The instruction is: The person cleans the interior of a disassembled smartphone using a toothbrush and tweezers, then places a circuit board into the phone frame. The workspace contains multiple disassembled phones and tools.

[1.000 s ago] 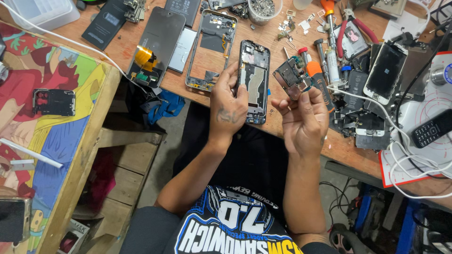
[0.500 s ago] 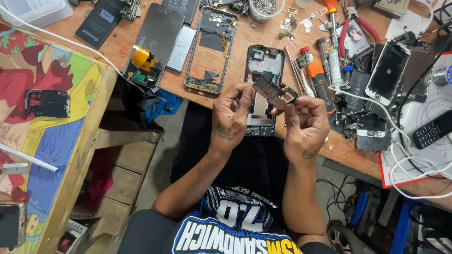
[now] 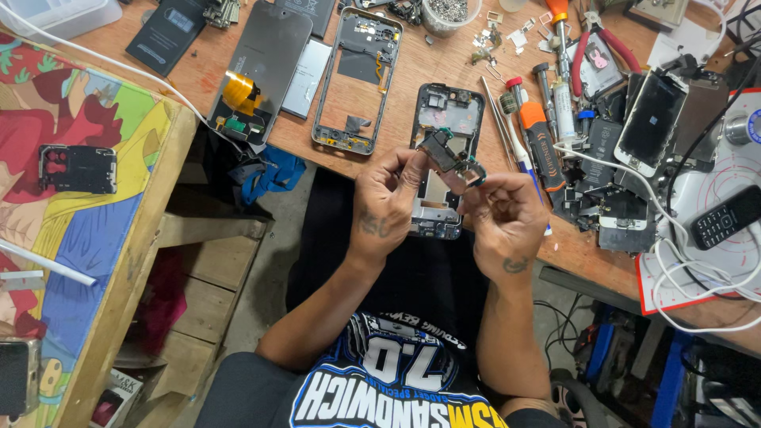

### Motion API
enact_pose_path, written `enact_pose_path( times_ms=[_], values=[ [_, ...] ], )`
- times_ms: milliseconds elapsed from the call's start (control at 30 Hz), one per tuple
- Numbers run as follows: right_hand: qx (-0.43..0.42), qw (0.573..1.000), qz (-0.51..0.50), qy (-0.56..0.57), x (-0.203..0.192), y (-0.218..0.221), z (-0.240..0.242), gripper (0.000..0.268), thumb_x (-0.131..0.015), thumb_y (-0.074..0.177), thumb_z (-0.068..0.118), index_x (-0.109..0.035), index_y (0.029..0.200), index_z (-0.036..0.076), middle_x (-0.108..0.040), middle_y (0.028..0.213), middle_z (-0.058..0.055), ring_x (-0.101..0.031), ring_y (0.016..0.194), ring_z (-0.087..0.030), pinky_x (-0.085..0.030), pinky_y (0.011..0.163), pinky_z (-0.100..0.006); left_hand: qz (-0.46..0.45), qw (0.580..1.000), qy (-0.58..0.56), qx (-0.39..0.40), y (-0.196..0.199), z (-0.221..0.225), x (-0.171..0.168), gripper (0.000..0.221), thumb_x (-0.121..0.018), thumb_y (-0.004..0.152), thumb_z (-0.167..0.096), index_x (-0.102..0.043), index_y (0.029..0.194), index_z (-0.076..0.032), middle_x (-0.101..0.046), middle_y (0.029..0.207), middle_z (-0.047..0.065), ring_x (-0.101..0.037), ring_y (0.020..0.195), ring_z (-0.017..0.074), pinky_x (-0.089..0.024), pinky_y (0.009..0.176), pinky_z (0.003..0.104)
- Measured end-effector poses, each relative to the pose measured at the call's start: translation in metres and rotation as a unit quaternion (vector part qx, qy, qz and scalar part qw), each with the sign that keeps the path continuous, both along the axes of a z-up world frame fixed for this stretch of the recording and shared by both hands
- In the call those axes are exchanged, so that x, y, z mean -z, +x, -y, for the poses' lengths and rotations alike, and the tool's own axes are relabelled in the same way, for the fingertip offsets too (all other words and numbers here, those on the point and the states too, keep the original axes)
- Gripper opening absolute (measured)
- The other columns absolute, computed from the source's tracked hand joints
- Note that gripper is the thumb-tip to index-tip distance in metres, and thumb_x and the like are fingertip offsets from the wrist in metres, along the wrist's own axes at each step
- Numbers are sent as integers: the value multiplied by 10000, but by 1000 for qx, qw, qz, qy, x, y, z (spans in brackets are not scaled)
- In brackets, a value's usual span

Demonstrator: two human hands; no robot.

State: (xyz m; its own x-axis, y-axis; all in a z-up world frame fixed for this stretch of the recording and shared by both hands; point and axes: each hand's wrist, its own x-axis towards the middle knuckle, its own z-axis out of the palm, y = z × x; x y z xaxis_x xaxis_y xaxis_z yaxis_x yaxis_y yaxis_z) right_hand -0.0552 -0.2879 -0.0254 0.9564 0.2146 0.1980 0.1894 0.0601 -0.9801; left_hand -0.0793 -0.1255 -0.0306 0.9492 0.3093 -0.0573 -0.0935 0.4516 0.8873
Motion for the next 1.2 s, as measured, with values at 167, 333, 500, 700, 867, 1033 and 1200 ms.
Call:
enact_pose_path(
  times_ms=[167,333,500,700,867,1033,1200],
  values=[
    [-44,990,90,-95,-20,5,17,89,-673,1058,-18,-654,1145,-12,-680,991,-87,-648,885,-110,-536,796,-253,42,998,40,16,-8,-9,4,290,-626,1078,-284,-687,995,-13,-685,845,-8,-580,733,19,-477,644,194],
    [28,945,215,-244,-51,21,15,166,-750,1029,-28,-693,1172,36,-699,1107,-107,-610,911,-166,-503,773,-269,10,998,10,59,-12,-9,3,279,-627,1061,-281,-686,979,-22,-663,788,-17,-544,670,10,-430,577,180],
    [-38,897,325,-298,-69,37,-1,416,-787,939,-37,-695,1307,134,-688,1214,-95,-619,1076,-242,-509,942,-328,-2,995,-8,96,-14,-6,1,272,-627,1051,-269,-689,976,-15,-678,789,-13,-569,666,15,-444,572,185],
    [-92,854,394,-328,-73,50,-3,381,-845,851,2,-775,1169,200,-717,1171,-30,-613,1090,-237,-447,981,-381,-2,993,-16,116,-13,-10,4,283,-640,1048,-273,-707,1002,-2,-699,816,6,-598,689,27,-469,597,187],
    [-83,874,381,-289,-65,58,9,268,-867,892,13,-782,1094,168,-739,1150,-8,-650,1045,-215,-488,930,-325,-22,992,-32,124,-13,-10,6,284,-628,1035,-270,-719,1011,-1,-718,817,11,-626,683,29,-504,591,191],
    [-96,951,249,-153,-63,70,33,172,-822,996,25,-721,1135,38,-707,1101,-47,-640,996,-135,-514,884,-243,-1,994,47,96,-13,-11,6,106,-714,1010,-96,-723,1060,-3,-652,825,-30,-540,694,8,-433,593,179],
    [-81,985,71,-133,-59,77,44,65,-670,1087,10,-682,1136,-29,-665,1031,-35,-586,839,-50,-476,742,-189,-26,988,126,82,-16,-16,-3,258,-710,957,45,-691,1196,-51,-583,870,5,-397,620,20,-333,548,181]
  ],
)
